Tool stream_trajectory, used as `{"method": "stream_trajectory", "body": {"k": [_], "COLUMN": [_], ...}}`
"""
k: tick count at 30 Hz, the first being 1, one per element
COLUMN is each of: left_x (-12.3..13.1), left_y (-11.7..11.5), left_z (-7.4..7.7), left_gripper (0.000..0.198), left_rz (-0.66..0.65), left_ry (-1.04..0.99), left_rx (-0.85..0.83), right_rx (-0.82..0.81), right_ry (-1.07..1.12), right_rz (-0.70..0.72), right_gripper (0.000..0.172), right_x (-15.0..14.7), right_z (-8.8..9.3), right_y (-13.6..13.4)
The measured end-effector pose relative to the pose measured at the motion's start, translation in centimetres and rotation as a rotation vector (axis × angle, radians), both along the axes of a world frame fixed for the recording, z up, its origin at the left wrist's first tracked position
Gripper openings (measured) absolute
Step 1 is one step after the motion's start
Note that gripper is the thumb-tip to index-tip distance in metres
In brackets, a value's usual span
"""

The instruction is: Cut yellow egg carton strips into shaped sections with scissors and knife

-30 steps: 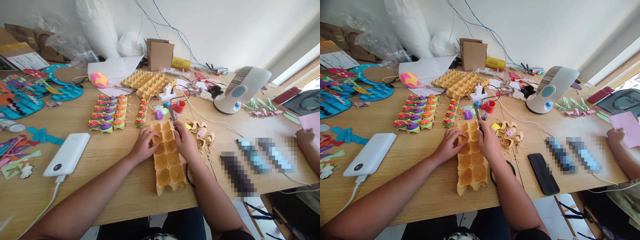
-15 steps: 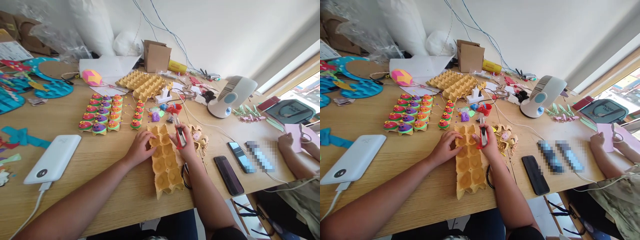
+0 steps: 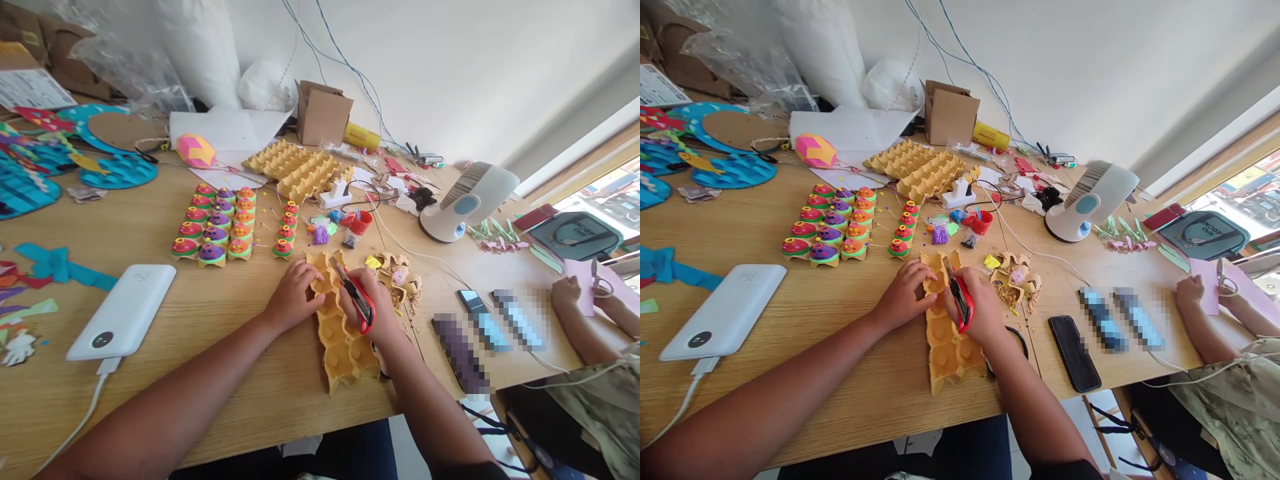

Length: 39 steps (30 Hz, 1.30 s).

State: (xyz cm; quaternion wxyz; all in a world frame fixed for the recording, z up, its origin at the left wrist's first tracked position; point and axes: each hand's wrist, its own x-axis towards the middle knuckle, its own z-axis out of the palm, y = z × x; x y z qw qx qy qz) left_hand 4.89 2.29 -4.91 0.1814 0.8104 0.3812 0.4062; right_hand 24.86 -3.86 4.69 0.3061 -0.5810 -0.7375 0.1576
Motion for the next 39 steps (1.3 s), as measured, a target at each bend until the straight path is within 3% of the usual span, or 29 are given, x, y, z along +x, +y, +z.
{"method": "stream_trajectory", "body": {"k": [5,10,22,32,39], "left_x": [0.3,0.3,0.2,0.2,0.3], "left_y": [-0.1,-0.2,-0.5,-0.6,-0.6], "left_z": [0.1,0.3,0.5,0.6,0.8], "left_gripper": [0.024,0.023,0.008,0.009,0.008], "left_rz": [-0.001,0.003,0.03,0.035,0.04], "left_ry": [-0.029,-0.015,0.057,0.061,0.075], "left_rx": [-0.033,-0.069,-0.106,-0.113,-0.125], "right_rx": [0.123,0.212,0.335,0.268,0.24], "right_ry": [-0.146,-0.264,-0.146,-0.122,-0.252], "right_rz": [0.135,0.168,0.127,0.159,0.162], "right_gripper": [0.021,0.022,0.03,0.034,0.027], "right_x": [0.3,0.2,1.2,0.9,0.1], "right_z": [-1.3,-2.2,-3.1,-2.7,-2.0], "right_y": [-0.3,-0.4,-0.4,-0.4,-0.5]}}
